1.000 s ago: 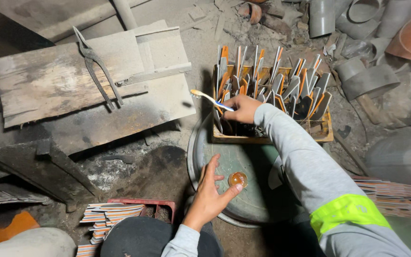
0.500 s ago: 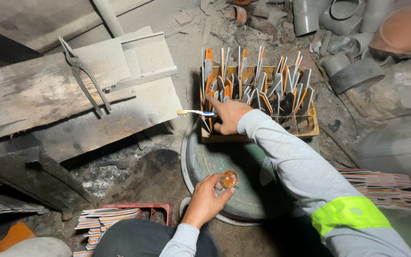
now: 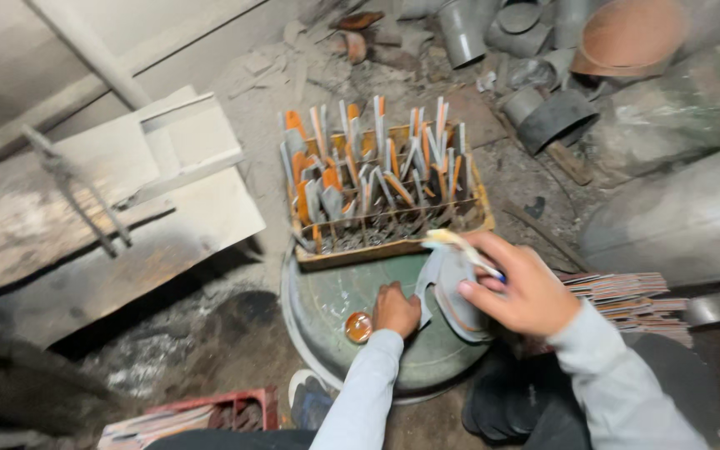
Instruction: The person paints curved mask pieces using a toothbrush, applying brown paste to both white and orange sides. They place finished pieces into a drying rack and continue painting additional masks from a nearby stack.
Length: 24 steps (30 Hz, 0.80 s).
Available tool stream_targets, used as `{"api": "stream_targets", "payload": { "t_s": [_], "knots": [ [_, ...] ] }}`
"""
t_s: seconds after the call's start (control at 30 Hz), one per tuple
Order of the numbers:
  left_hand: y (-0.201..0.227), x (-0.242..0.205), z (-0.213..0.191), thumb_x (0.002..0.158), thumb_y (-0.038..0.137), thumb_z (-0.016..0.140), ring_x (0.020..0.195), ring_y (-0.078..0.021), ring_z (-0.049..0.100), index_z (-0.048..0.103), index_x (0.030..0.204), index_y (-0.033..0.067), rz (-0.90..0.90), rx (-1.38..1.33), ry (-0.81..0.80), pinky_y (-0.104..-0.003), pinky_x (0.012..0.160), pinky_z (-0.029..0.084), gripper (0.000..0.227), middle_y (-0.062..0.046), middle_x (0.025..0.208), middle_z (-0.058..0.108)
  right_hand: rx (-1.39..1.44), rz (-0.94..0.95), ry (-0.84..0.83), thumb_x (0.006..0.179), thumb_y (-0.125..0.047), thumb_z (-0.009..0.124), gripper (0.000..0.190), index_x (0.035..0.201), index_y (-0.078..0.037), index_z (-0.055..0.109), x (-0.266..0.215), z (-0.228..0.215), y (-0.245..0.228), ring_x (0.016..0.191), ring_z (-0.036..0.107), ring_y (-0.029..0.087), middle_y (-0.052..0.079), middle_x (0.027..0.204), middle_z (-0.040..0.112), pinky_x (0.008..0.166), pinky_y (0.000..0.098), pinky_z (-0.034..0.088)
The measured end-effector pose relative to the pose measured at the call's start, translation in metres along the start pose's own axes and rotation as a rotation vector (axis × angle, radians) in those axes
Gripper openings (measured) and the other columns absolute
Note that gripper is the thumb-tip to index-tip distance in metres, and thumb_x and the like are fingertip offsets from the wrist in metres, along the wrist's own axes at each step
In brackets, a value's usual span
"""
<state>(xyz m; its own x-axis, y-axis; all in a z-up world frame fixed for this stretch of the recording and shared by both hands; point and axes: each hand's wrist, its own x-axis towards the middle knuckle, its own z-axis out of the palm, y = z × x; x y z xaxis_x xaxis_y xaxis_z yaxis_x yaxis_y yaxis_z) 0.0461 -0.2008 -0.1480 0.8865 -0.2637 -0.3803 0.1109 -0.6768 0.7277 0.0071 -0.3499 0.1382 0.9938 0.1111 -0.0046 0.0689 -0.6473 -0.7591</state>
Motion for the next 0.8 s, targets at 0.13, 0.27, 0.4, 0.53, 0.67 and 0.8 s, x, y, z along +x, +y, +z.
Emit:
{"api": "stream_targets", "payload": {
  "t_s": [0.13,0.27,0.4,0.53,0.67,0.8],
  "knots": [
    [0.019,0.032,0.015,0.080,0.026,0.075,0.118,-0.0466,0.059,0.060,0.123,-0.0020,-0.144,0.039,-0.010,-0.050,0.103,0.049,0.053,-0.028,0.130,0.055,0.313,0.233,0.219,0.089,-0.015,0.070,0.040,0.127,-0.005,0.063,-0.067,-0.013,0.050,0.063,0.040,0.007,-0.004,0.068,0.041,0.059,0.0257,0.037],
    [0.025,0.039,0.027,0.075,0.029,0.079,0.119,-0.0440,0.059,0.065,0.120,0.0028,-0.154,0.035,-0.013,-0.047,0.104,0.049,0.054,-0.025,0.130,0.055,0.133,0.289,0.262,0.084,-0.014,0.073,0.041,0.122,-0.006,0.065,-0.091,-0.020,0.086,0.058,0.040,0.008,-0.004,0.064,0.041,0.053,0.0270,0.038],
    [0.020,0.043,0.038,0.074,0.031,0.081,0.116,-0.0408,0.062,0.072,0.108,0.0004,-0.168,0.051,0.021,-0.045,0.106,0.049,0.047,-0.022,0.126,0.058,0.041,0.323,0.236,0.083,-0.018,0.075,0.040,0.120,-0.008,0.067,-0.094,-0.016,0.092,0.054,0.040,0.011,-0.001,0.059,0.040,0.051,0.0294,0.038],
    [0.011,0.039,0.032,0.072,0.029,0.086,0.095,-0.0342,0.066,0.065,0.102,-0.0017,-0.161,-0.139,0.106,-0.043,0.091,0.055,0.048,-0.021,0.104,0.067,-0.021,0.338,0.296,0.081,-0.021,0.078,0.042,0.118,-0.008,0.063,-0.091,-0.017,0.088,0.054,0.046,0.012,0.000,0.059,0.046,0.050,0.0316,0.041],
    [0.009,0.010,0.015,0.076,0.005,0.073,0.060,-0.0274,0.062,0.042,0.104,0.0035,-0.281,-1.058,-0.035,-0.046,0.053,0.055,0.041,-0.016,0.079,0.062,-0.002,0.379,0.320,0.087,-0.023,0.069,0.040,0.122,-0.008,0.056,-0.089,-0.012,0.095,0.055,0.055,0.019,0.006,0.062,0.056,0.054,0.0370,0.046],
    [0.009,-0.025,-0.029,0.080,0.001,0.071,0.052,-0.0246,0.060,0.049,0.106,0.0029,-0.307,-1.050,-0.054,-0.038,0.044,0.051,0.034,-0.012,0.072,0.063,0.040,0.294,0.348,0.093,-0.016,0.057,0.027,0.117,-0.006,0.054,-0.077,0.011,0.109,0.066,0.068,0.028,0.011,0.071,0.067,0.062,0.0416,0.051]
  ]
}}
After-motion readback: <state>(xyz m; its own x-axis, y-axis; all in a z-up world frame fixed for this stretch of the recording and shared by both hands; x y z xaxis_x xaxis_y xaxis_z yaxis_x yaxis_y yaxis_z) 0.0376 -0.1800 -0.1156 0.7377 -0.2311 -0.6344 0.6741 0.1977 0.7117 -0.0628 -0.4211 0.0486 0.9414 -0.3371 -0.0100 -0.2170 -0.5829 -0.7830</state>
